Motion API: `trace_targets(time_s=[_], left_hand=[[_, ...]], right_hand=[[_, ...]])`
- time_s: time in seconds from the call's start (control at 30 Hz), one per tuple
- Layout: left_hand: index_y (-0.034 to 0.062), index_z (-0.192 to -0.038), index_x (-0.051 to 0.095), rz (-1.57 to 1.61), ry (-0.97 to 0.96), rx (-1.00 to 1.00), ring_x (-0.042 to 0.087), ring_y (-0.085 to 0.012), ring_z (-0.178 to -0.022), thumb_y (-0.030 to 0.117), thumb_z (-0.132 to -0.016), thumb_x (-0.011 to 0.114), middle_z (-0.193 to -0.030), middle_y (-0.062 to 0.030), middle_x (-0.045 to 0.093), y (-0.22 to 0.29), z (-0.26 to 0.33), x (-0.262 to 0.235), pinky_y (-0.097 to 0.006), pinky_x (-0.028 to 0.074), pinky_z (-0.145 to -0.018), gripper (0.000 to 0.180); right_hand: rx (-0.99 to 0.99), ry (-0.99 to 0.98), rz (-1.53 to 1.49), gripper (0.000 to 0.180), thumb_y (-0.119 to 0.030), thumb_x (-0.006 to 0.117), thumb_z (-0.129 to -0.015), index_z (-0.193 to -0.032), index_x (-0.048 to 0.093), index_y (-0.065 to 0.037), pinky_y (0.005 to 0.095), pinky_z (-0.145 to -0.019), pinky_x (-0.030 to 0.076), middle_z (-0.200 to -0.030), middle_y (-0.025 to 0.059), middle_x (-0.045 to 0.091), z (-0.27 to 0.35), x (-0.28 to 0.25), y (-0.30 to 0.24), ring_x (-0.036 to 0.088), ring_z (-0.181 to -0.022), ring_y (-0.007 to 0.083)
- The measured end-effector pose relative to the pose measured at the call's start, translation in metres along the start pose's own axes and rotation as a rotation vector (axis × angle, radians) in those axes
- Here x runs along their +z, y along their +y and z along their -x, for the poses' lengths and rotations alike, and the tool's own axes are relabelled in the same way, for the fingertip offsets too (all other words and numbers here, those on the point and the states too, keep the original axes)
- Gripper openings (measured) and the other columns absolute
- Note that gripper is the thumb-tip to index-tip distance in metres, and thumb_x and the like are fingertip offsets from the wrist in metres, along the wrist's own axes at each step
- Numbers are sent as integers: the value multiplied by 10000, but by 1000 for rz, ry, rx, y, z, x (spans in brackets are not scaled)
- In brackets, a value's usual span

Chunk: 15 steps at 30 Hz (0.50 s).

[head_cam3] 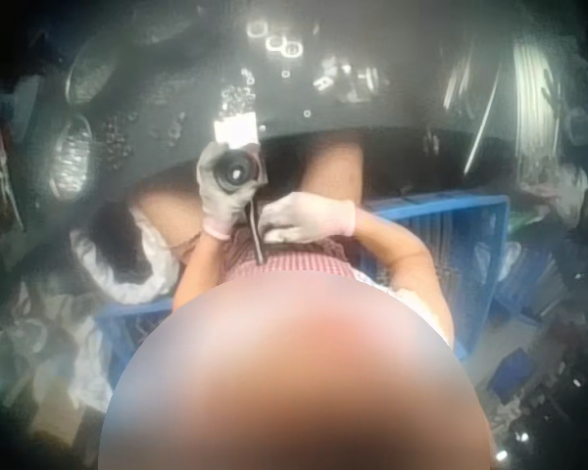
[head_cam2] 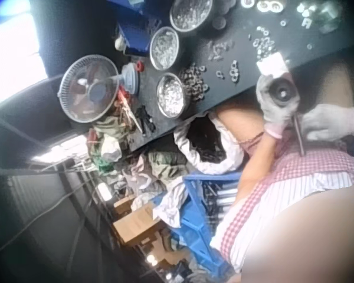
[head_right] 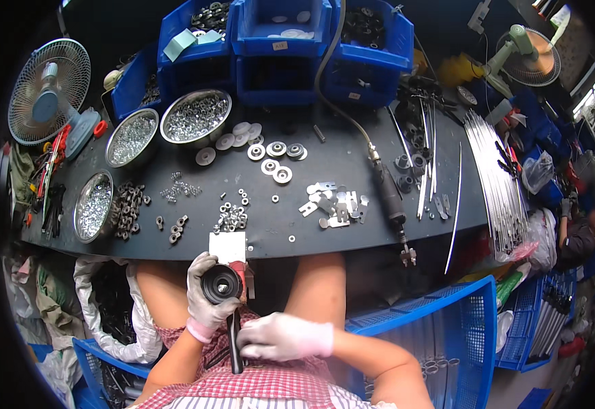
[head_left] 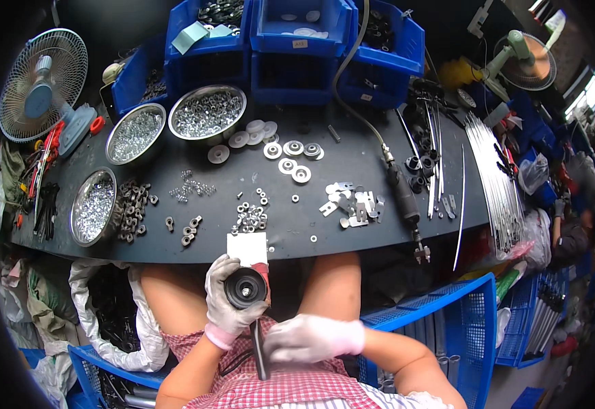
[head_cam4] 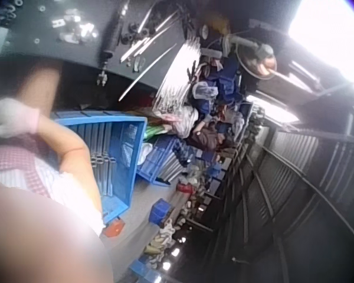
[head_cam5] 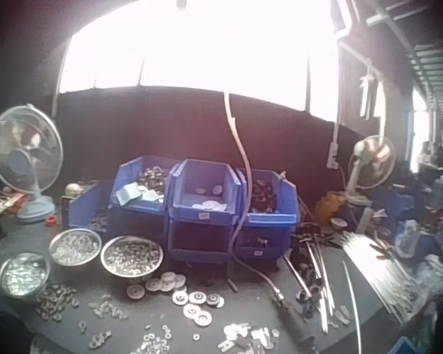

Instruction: The person assembles a manual dispensing tool by hand, inserting metal cylinders, washers, and pins into the tool's body.

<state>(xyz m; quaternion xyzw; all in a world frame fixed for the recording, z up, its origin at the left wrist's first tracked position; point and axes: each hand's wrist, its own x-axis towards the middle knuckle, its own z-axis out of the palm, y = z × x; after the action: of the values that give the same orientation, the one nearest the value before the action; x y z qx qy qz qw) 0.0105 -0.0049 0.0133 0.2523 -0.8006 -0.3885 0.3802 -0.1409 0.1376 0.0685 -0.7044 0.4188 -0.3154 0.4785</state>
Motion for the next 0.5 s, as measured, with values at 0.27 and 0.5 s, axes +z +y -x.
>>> trace_targets(time_s=[0.27, 0.5], left_hand=[[96, -1210, 509, -90, -534, -41, 409, -367, -1290, 387, -480, 828, -1216, -91, 567, 4, -41, -38, -468, 287, -1075, 848], [66, -1190, 494, -38, -324, 61, 523, -343, -1158, 605, -583, 796, -1105, -104, 606, -7, -18, -34, -479, 353, -1030, 867]], right_hand=[[-167, 152, -214, 221, -187, 512, -939, -1090, 553, -31, 423, -858, 480, -956, 178, 620, -50, 26, 14, 612, -930, 344], [34, 886, 206, 220, -185, 582, -896, -987, 670, -5, 325, -839, 490, -938, 126, 682, 16, -292, -28, 642, -889, 236]])
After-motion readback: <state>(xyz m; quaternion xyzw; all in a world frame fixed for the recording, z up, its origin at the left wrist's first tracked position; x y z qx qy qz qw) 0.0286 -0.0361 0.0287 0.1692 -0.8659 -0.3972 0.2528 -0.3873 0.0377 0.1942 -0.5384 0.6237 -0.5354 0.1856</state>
